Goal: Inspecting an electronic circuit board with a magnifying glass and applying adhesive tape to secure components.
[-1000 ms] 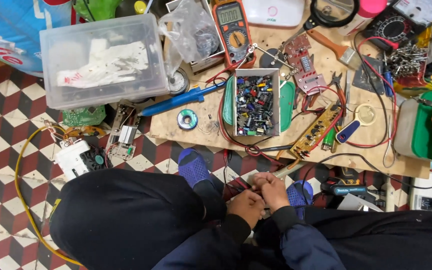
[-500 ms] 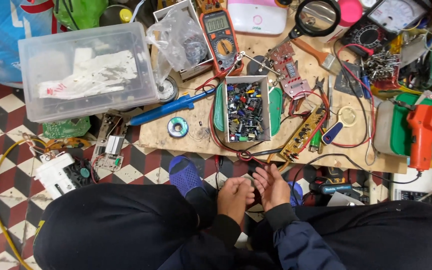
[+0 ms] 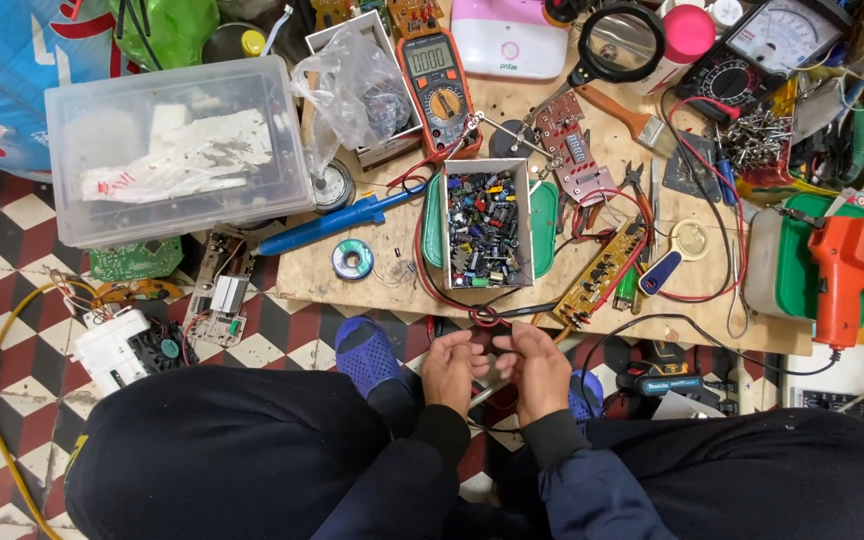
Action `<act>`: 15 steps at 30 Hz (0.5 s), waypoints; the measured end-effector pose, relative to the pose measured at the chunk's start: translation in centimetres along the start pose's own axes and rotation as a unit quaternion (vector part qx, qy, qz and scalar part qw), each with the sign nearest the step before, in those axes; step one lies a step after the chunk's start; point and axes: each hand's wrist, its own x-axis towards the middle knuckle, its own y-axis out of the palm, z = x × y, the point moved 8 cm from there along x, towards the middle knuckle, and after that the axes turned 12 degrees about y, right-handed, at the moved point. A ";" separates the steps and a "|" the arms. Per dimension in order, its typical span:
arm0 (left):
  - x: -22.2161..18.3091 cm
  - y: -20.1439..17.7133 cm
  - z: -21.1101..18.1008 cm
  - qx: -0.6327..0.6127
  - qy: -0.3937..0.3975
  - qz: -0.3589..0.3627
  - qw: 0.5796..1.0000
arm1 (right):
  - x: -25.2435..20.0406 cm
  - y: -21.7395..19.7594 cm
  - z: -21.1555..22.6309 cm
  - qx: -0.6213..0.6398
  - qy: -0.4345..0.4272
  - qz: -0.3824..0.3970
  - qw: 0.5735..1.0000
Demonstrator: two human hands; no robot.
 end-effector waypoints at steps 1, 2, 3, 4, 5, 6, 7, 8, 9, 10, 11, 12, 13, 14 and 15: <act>0.0 0.3 -0.3 0.005 0.000 0.003 1.000 | 0.3 0.4 -0.3 0.045 0.050 0.029 0.997; 0.1 0.4 -0.3 0.006 0.001 0.003 1.000 | 1.7 0.1 -0.5 0.045 0.050 0.029 0.997; 0.2 0.4 -0.3 0.014 0.000 0.007 1.000 | 3.1 0.0 -1.2 0.089 0.075 0.048 0.992; 0.4 0.5 -0.3 0.022 -0.001 0.011 1.000 | 4.5 0.0 -1.9 0.133 0.101 0.066 0.984; 0.5 0.6 0.0 0.023 0.000 0.010 1.000 | 4.6 0.0 -1.4 0.133 0.102 0.067 0.984; 0.6 0.6 0.4 0.037 -0.007 0.007 0.999 | 4.8 0.1 -0.9 0.165 0.108 0.075 0.978; 0.8 0.7 0.8 0.051 -0.013 0.004 0.999 | 4.9 0.2 -0.3 0.196 0.114 0.081 0.971; 0.9 0.6 0.8 0.051 -0.012 0.004 0.999 | 5.5 -0.2 -0.4 0.196 0.114 0.083 0.970; 1.0 0.8 1.0 0.071 -0.021 0.015 0.997 | 6.2 -0.7 -0.3 0.212 0.112 0.082 0.967; 1.0 1.0 1.3 0.091 -0.029 0.026 0.995 | 6.8 -1.3 -0.3 0.228 0.109 0.082 0.964; 0.7 1.3 0.9 0.091 -0.029 0.028 0.995 | 7.7 -1.9 -0.5 0.229 0.108 0.082 0.964; 0.3 1.9 0.6 0.116 -0.039 0.044 0.991 | 8.6 -2.3 -0.7 0.234 0.111 0.086 0.962; 0.0 2.5 0.4 0.142 -0.050 0.061 0.987 | 9.5 -2.8 -0.8 0.239 0.114 0.090 0.960; 0.1 3.1 1.0 0.142 -0.049 0.064 0.987 | 9.3 -2.6 -0.5 0.241 0.112 0.089 0.960; 0.1 4.0 2.1 0.095 -0.074 0.073 0.990 | 9.0 -2.2 -0.3 0.234 0.112 0.100 0.961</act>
